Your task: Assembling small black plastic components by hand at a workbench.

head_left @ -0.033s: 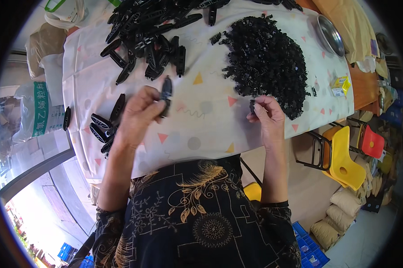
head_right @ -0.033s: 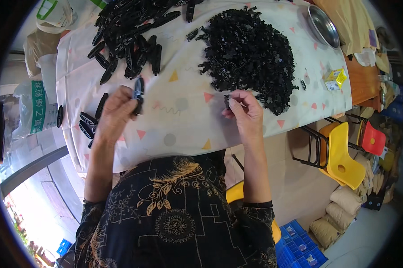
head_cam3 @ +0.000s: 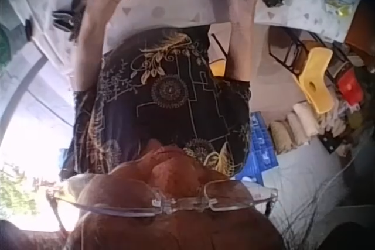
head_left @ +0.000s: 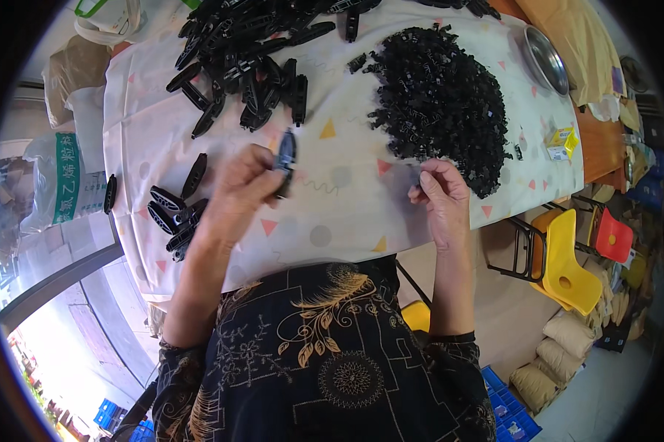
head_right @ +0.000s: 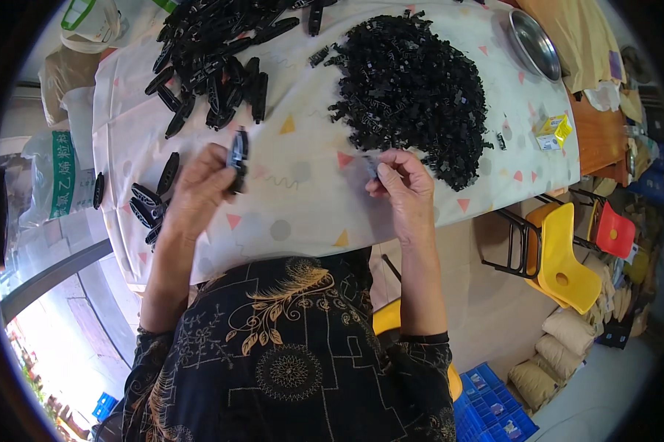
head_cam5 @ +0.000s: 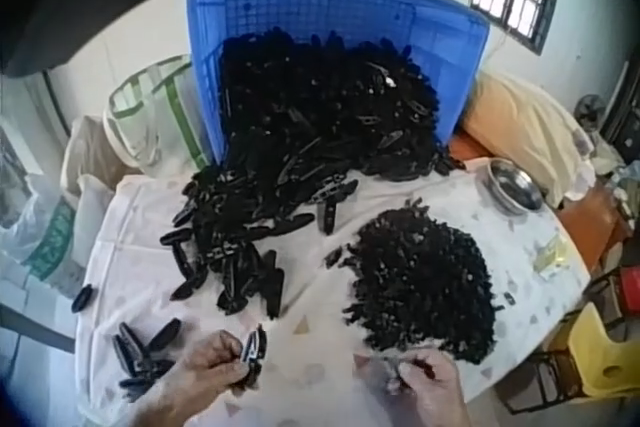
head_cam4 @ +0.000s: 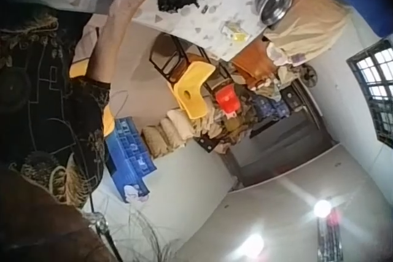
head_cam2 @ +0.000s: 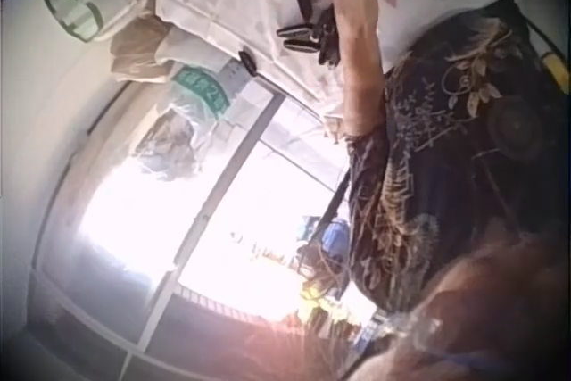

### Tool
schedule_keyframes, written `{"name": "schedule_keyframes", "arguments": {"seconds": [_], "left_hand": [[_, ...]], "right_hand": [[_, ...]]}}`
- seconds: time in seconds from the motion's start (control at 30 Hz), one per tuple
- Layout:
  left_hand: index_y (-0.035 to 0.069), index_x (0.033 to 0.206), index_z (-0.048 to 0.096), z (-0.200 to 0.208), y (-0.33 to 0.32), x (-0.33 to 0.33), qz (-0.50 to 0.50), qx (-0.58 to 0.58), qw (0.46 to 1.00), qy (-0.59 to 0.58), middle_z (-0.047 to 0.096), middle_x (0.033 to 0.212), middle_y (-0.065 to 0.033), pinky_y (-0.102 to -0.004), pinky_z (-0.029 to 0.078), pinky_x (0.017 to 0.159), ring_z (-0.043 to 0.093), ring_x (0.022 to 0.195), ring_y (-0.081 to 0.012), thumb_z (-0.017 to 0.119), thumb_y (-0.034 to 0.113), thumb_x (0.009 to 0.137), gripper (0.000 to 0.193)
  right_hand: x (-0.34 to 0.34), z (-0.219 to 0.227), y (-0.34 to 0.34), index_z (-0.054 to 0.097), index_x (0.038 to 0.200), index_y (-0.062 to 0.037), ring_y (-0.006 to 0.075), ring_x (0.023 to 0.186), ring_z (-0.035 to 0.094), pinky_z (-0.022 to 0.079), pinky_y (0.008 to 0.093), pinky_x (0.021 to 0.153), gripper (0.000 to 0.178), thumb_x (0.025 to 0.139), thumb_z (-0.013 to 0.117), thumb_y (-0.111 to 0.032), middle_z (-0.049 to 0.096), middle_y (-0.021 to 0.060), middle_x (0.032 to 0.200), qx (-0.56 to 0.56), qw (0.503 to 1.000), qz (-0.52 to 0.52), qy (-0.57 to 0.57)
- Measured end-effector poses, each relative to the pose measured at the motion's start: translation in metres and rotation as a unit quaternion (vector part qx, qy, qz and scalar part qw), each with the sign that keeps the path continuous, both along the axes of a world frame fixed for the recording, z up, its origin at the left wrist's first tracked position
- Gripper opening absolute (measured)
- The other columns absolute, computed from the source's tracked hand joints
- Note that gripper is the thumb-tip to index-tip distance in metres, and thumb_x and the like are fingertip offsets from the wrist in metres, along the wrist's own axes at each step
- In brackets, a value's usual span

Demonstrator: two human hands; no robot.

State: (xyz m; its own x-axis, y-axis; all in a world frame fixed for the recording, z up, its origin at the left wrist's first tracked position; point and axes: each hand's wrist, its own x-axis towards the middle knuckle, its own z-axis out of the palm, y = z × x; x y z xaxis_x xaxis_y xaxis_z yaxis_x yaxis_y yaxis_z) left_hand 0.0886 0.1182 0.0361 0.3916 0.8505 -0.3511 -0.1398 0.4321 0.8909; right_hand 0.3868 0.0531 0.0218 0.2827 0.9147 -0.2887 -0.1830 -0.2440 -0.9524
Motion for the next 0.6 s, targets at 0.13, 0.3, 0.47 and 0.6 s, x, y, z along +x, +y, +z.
{"name": "schedule_keyframes", "arguments": {"seconds": [0.13, 0.3, 0.47, 0.6], "left_hand": [[0.003, 0.100, 0.052, -0.005, -0.011, 0.045, -0.041, -0.086, 0.989, -0.117, 0.060, 0.084, -0.0052, -0.0208, 0.046, 0.060, 0.062, 0.074, -0.0122, 0.059, 0.009, 0.089, 0.014], [0.003, 0.102, 0.050, -0.013, -0.009, 0.059, -0.014, -0.080, 0.990, -0.114, 0.061, 0.086, -0.0059, -0.0222, 0.048, 0.062, 0.063, 0.078, -0.0128, 0.060, 0.010, 0.090, 0.017], [0.006, 0.108, 0.049, -0.019, -0.010, 0.035, 0.026, -0.078, 0.994, -0.077, 0.061, 0.089, -0.0053, -0.0239, 0.048, 0.065, 0.063, 0.080, -0.0134, 0.059, 0.010, 0.090, 0.020], [0.007, 0.112, 0.049, -0.019, -0.018, 0.033, 0.010, -0.111, 0.989, -0.100, 0.061, 0.095, -0.0051, -0.0244, 0.049, 0.067, 0.064, 0.083, -0.0150, 0.059, 0.010, 0.091, 0.024]], "right_hand": [[-0.017, -0.007, 0.001, 0.061, 0.099, -0.0030, 0.0112, 0.071, 0.059, 0.049, 0.0232, 0.061, 0.011, 0.089, 0.057, 0.001, 0.060, 0.0044, 0.087, 0.008, 0.983, 0.018, 0.181], [-0.034, -0.010, 0.003, 0.060, 0.099, -0.0014, 0.0095, 0.072, 0.056, 0.048, 0.0223, 0.064, 0.013, 0.087, 0.061, 0.000, 0.060, 0.0031, 0.091, 0.099, 0.973, 0.022, -0.205], [-0.041, 0.006, 0.009, 0.059, 0.101, -0.0018, 0.0133, 0.072, 0.057, 0.049, 0.0244, 0.065, 0.022, 0.080, 0.065, 0.003, 0.058, 0.0053, 0.090, 0.123, 0.904, 0.099, -0.397], [-0.049, -0.003, 0.019, 0.059, 0.098, -0.0021, 0.0206, 0.070, 0.058, 0.050, 0.0295, 0.063, 0.024, 0.077, 0.067, 0.004, 0.057, 0.0104, 0.090, 0.145, 0.832, 0.164, -0.510]]}}
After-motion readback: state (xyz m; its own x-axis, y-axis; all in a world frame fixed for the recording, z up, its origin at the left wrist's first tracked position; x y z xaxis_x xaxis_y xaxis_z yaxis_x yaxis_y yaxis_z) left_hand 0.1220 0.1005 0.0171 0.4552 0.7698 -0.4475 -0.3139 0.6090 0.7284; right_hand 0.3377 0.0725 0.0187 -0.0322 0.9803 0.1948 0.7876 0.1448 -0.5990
